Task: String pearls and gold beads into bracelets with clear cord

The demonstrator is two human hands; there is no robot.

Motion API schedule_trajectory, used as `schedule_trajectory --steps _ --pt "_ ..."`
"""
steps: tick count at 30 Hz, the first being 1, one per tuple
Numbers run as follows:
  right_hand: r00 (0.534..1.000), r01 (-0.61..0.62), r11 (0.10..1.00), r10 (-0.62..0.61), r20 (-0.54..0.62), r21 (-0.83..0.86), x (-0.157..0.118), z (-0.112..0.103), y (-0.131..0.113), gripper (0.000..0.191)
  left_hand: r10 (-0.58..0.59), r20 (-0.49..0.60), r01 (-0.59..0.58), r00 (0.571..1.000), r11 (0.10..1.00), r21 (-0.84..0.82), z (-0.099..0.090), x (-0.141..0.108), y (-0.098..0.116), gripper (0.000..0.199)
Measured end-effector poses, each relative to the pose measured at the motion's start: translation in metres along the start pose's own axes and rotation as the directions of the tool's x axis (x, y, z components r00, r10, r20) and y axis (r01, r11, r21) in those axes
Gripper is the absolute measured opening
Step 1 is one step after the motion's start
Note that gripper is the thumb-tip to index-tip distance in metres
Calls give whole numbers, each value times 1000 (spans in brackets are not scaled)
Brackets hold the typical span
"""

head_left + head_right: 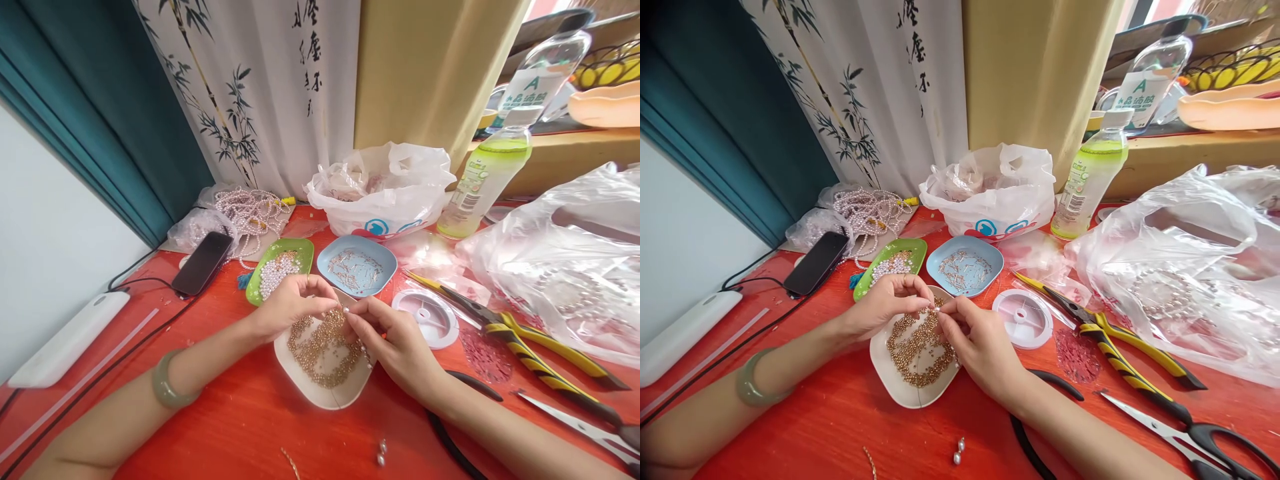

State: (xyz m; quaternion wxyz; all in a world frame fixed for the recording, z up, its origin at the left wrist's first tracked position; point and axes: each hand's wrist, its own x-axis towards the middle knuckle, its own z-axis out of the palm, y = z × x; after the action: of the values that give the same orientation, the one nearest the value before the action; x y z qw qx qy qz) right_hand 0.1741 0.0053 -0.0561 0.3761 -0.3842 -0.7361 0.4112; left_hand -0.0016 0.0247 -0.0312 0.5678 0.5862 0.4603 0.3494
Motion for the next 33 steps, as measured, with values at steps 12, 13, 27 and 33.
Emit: schedule_trajectory --steps 12,13,27,33 --pt "1000 -3 1000 3 11 1 0 0 0 16 10 11 -8 1000 977 -213 -2 3 -6 12" --pt "1000 -4 1000 4 10 -1 0 0 0 16 14 14 -11 1000 976 -217 -2 3 -6 12" --pt "1000 -11 1000 11 2 -9 1 1 2 16 41 -8 -42 999 974 -222 -3 5 -9 8" --pt "1000 -12 1000 12 2 11 0 0 1 16 41 7 -38 999 971 -237 -3 5 -10 7"
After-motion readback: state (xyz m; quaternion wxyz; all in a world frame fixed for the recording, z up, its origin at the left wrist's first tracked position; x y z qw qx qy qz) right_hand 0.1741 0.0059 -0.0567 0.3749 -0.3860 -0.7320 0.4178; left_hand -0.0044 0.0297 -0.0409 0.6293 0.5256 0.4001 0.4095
